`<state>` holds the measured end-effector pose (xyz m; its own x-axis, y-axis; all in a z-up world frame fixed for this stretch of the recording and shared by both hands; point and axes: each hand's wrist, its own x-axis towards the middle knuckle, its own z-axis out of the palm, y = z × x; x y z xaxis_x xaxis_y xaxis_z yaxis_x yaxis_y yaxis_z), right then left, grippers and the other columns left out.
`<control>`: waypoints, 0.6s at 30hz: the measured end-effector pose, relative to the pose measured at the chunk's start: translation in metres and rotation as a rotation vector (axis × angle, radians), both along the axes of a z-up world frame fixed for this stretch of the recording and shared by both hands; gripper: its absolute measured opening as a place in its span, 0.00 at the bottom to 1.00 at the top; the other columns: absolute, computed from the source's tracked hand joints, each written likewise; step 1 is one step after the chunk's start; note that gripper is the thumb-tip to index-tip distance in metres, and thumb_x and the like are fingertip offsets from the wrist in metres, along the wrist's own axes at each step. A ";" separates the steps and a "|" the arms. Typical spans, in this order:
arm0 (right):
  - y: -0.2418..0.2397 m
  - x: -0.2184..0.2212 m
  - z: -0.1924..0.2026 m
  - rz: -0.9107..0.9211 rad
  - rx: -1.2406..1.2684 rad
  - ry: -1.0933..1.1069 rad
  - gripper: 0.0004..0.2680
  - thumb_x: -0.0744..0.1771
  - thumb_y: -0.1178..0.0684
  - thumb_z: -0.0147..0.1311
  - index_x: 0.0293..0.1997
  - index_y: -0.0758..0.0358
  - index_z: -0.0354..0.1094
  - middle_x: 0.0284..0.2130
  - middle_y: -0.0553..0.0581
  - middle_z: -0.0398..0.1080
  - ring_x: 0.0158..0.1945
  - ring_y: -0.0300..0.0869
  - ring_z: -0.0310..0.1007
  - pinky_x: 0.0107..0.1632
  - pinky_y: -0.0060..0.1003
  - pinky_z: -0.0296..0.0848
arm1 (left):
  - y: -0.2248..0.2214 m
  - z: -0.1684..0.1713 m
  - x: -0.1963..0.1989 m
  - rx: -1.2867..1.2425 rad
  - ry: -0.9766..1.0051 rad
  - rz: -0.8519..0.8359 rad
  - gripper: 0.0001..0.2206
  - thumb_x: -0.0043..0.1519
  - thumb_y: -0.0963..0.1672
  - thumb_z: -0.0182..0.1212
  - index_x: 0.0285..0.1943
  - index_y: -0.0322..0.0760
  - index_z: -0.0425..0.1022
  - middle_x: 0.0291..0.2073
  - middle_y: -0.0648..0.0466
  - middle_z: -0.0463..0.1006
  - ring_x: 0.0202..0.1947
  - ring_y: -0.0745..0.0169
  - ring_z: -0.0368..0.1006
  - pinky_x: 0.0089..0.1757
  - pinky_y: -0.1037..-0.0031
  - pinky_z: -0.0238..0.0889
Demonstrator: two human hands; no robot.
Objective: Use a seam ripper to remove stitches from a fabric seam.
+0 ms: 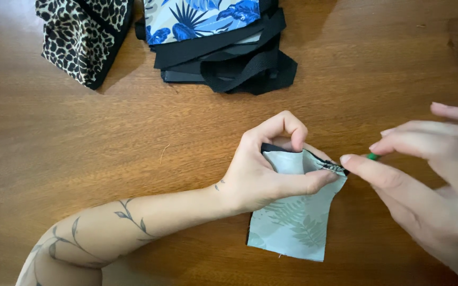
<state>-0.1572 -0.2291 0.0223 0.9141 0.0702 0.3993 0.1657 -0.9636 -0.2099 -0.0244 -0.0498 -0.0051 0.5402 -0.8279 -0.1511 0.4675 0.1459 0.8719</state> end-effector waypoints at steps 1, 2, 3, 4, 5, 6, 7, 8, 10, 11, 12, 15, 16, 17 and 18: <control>-0.001 0.001 0.000 0.004 0.006 0.012 0.11 0.69 0.67 0.59 0.47 0.51 0.79 0.43 0.55 0.68 0.48 0.53 0.71 0.65 0.66 0.66 | 0.000 0.000 0.000 0.013 -0.035 0.005 0.19 0.53 0.40 0.70 0.35 0.43 0.56 0.33 0.47 0.81 0.30 0.73 0.72 0.33 0.79 0.68; -0.002 0.001 0.000 0.007 0.011 0.025 0.09 0.68 0.65 0.59 0.47 0.51 0.79 0.43 0.56 0.68 0.48 0.52 0.71 0.65 0.65 0.66 | 0.000 0.000 0.001 0.027 -0.069 0.009 0.19 0.52 0.41 0.70 0.35 0.44 0.56 0.32 0.51 0.80 0.28 0.76 0.70 0.32 0.81 0.66; -0.003 0.002 0.000 0.006 0.012 0.026 0.09 0.68 0.65 0.59 0.47 0.51 0.79 0.43 0.56 0.68 0.48 0.52 0.71 0.65 0.65 0.66 | 0.000 0.001 0.001 0.028 -0.069 0.008 0.19 0.52 0.41 0.70 0.35 0.44 0.56 0.32 0.51 0.80 0.28 0.76 0.70 0.32 0.81 0.66; -0.005 0.002 0.001 0.023 0.029 0.056 0.09 0.68 0.62 0.57 0.47 0.50 0.78 0.44 0.55 0.67 0.49 0.51 0.72 0.65 0.64 0.67 | 0.000 0.001 0.001 0.037 -0.077 0.006 0.19 0.52 0.41 0.70 0.36 0.44 0.56 0.32 0.51 0.81 0.28 0.76 0.70 0.32 0.81 0.66; -0.006 0.002 0.002 0.040 0.046 0.086 0.08 0.68 0.59 0.55 0.47 0.48 0.77 0.44 0.54 0.67 0.49 0.50 0.73 0.66 0.64 0.68 | 0.000 0.002 0.002 0.047 -0.084 0.003 0.19 0.52 0.42 0.70 0.36 0.44 0.56 0.32 0.51 0.81 0.27 0.75 0.70 0.32 0.81 0.66; -0.005 0.003 0.001 0.040 0.046 0.084 0.08 0.68 0.59 0.55 0.47 0.48 0.77 0.44 0.54 0.67 0.49 0.50 0.73 0.66 0.64 0.68 | 0.000 0.002 0.001 0.046 -0.086 0.003 0.19 0.52 0.42 0.70 0.36 0.44 0.56 0.32 0.51 0.81 0.27 0.75 0.70 0.32 0.81 0.66; -0.003 0.004 -0.001 0.039 0.108 0.076 0.07 0.67 0.61 0.56 0.46 0.52 0.76 0.43 0.55 0.66 0.48 0.47 0.71 0.66 0.62 0.69 | 0.000 0.003 0.001 0.050 -0.082 0.008 0.19 0.52 0.41 0.70 0.35 0.44 0.56 0.32 0.50 0.81 0.28 0.75 0.71 0.33 0.80 0.67; 0.000 0.004 -0.002 0.038 0.171 0.070 0.06 0.67 0.63 0.57 0.44 0.56 0.76 0.43 0.56 0.66 0.47 0.44 0.69 0.67 0.60 0.69 | 0.000 0.004 0.001 0.054 -0.075 0.011 0.19 0.52 0.41 0.70 0.35 0.44 0.56 0.33 0.50 0.81 0.30 0.74 0.71 0.34 0.79 0.68; 0.002 0.003 -0.003 -0.003 0.243 0.085 0.07 0.68 0.64 0.55 0.44 0.56 0.76 0.43 0.56 0.67 0.47 0.47 0.68 0.62 0.52 0.66 | 0.000 0.006 0.002 0.078 -0.126 0.019 0.19 0.51 0.42 0.70 0.34 0.46 0.56 0.29 0.57 0.77 0.27 0.77 0.68 0.33 0.81 0.65; 0.003 0.003 -0.004 -0.044 0.314 0.099 0.08 0.69 0.65 0.53 0.44 0.56 0.76 0.44 0.56 0.68 0.47 0.49 0.66 0.58 0.44 0.64 | 0.000 0.008 0.003 0.103 -0.178 0.027 0.19 0.51 0.43 0.70 0.33 0.47 0.56 0.25 0.63 0.73 0.25 0.80 0.64 0.31 0.83 0.61; 0.007 0.005 -0.001 -0.045 0.313 0.099 0.08 0.69 0.65 0.53 0.44 0.56 0.76 0.44 0.56 0.68 0.47 0.49 0.66 0.58 0.44 0.64 | 0.000 0.008 0.003 0.101 -0.178 0.026 0.19 0.51 0.43 0.70 0.33 0.47 0.56 0.25 0.63 0.73 0.25 0.80 0.64 0.31 0.83 0.61; 0.017 0.011 0.004 -0.101 0.410 0.108 0.06 0.68 0.67 0.55 0.40 0.61 0.76 0.40 0.56 0.70 0.42 0.44 0.68 0.51 0.37 0.65 | -0.001 0.010 0.003 0.129 -0.238 0.043 0.18 0.49 0.45 0.69 0.32 0.48 0.56 0.22 0.68 0.64 0.23 0.81 0.57 0.29 0.85 0.55; 0.018 0.012 0.003 -0.110 0.458 0.102 0.06 0.68 0.68 0.55 0.38 0.63 0.76 0.39 0.57 0.70 0.41 0.44 0.69 0.48 0.35 0.68 | -0.001 0.011 0.003 0.142 -0.235 0.038 0.19 0.49 0.46 0.69 0.32 0.48 0.56 0.22 0.68 0.63 0.23 0.81 0.56 0.28 0.85 0.53; 0.020 0.013 0.002 -0.119 0.505 0.097 0.07 0.68 0.68 0.54 0.35 0.64 0.75 0.37 0.59 0.70 0.39 0.43 0.70 0.45 0.32 0.70 | -0.002 0.013 0.003 0.154 -0.231 0.033 0.19 0.49 0.46 0.69 0.32 0.48 0.56 0.21 0.68 0.61 0.23 0.80 0.55 0.28 0.84 0.52; 0.020 0.012 0.002 -0.120 0.506 0.099 0.07 0.68 0.68 0.54 0.35 0.64 0.75 0.37 0.59 0.70 0.39 0.43 0.70 0.45 0.32 0.70 | -0.001 0.013 0.003 0.155 -0.229 0.032 0.19 0.49 0.46 0.69 0.32 0.48 0.56 0.21 0.68 0.61 0.23 0.80 0.55 0.28 0.84 0.52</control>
